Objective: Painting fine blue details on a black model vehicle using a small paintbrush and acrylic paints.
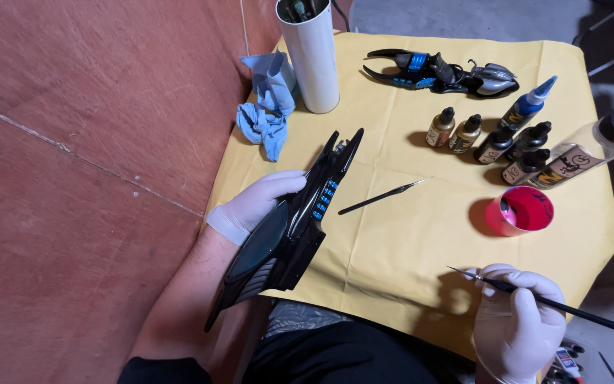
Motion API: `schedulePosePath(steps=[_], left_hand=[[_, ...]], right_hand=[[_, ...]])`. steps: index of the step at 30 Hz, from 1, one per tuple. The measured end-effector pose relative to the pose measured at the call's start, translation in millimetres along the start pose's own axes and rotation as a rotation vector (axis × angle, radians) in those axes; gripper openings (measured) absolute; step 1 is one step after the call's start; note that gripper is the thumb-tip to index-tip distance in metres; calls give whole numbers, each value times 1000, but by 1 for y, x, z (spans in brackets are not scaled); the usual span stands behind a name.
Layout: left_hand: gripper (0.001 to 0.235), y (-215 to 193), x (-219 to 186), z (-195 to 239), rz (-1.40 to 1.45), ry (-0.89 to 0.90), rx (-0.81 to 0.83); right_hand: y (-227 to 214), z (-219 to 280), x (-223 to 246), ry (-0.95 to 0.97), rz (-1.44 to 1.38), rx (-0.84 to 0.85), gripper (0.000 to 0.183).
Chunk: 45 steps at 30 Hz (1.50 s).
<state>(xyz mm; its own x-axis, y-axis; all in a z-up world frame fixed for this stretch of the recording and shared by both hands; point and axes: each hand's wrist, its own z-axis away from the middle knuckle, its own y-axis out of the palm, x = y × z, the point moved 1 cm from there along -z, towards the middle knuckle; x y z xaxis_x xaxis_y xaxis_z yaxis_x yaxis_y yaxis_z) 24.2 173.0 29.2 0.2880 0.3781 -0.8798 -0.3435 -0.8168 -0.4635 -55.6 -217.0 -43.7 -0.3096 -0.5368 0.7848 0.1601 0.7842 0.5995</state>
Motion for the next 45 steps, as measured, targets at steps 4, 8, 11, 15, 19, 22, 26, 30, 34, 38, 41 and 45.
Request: schedulePosePath(steps=[4,8,11,15,19,22,26,30,34,38,41,45], left_hand=[[15,-1,-1,1,-62,85,-4],[20,2,-22,-3,578,-369,-151],[17,1,-15,-1,803,-432,-166],[20,-1,-19,1,783,-424,-155],[15,-2,-22,3,1000,-501,-190],[14,-5,-14,3,922,-480,-172],[24,-5,7,8,1011,-434,-133],[24,-6,-6,7,1034,-494,-173],[26,-6,-2,8,1077,-487,-171],[23,-7,-2,8,1076,-460,-181],[27,-5,11,9,1150,-454,-190],[22,-5,5,8,1167,-454,-204]], right_hand=[[-4,-1,-3,-21,-7,40,10],[-11,-1,-6,-33,49,56,8],[-9,0,-7,-43,84,30,12],[-15,2,-11,-42,70,69,11],[-19,2,-14,-29,141,15,12],[-25,1,-17,-36,173,35,11],[-22,3,-15,-19,218,25,20],[-30,0,-22,-73,238,61,14],[-29,0,-22,-78,270,70,13],[-31,-1,-24,-86,263,83,15],[-34,-1,-26,-96,260,83,13],[-24,1,-22,-69,266,15,22]])
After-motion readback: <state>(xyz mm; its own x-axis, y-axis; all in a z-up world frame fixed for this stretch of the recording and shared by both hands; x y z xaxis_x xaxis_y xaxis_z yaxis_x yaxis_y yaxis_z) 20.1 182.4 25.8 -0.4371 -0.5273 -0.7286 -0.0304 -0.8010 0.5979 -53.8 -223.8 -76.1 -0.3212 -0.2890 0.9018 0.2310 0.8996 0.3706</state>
